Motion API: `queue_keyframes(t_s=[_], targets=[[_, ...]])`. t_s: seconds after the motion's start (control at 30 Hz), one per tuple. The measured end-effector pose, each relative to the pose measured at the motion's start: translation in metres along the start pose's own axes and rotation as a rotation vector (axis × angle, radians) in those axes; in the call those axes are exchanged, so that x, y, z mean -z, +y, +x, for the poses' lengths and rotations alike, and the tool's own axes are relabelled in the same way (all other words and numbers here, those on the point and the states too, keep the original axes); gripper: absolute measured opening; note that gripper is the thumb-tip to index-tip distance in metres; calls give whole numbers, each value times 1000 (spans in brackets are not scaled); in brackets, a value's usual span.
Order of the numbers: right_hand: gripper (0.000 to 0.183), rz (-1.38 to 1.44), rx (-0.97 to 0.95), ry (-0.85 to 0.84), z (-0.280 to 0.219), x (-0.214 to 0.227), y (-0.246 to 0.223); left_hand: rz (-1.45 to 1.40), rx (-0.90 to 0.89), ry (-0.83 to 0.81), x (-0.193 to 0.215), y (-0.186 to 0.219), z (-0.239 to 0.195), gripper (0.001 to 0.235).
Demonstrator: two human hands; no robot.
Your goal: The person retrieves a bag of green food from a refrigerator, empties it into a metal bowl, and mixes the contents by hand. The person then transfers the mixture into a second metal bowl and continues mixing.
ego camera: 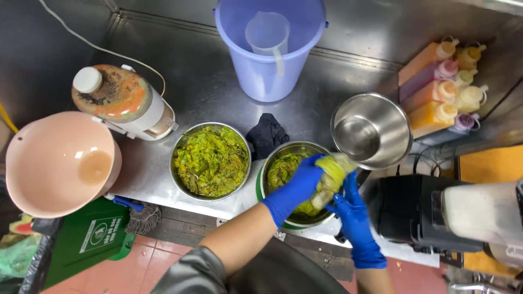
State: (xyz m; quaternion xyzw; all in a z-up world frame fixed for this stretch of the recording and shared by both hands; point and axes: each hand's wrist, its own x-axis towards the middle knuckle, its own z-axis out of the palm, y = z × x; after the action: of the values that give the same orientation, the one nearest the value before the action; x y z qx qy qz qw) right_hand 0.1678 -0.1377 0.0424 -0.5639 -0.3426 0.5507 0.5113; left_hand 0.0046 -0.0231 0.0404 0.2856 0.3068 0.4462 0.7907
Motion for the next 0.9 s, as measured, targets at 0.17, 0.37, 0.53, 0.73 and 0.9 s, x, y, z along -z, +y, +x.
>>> queue_keyframes(t_s=[0.17, 0.37, 0.53, 0.73, 0.9], targets=[[37, 569, 150, -473, 23, -15, 37, 1102, -405, -109, -38, 79, -54, 69], [48, 800, -382, -188, 32, -124, -4, 1394, -678, -41, 10, 197, -126, 99], [35, -775, 492, -305, -13, -274, -19, 548, -374, 208, 140, 230, -225, 110], [39, -270, 81, -983, -78, -536, -12, -391, -468, 516, 281, 242, -402, 78], [49, -300, 448, -1204, -150, -665, -7, -409, -878, 815, 394, 292, -556, 42]])
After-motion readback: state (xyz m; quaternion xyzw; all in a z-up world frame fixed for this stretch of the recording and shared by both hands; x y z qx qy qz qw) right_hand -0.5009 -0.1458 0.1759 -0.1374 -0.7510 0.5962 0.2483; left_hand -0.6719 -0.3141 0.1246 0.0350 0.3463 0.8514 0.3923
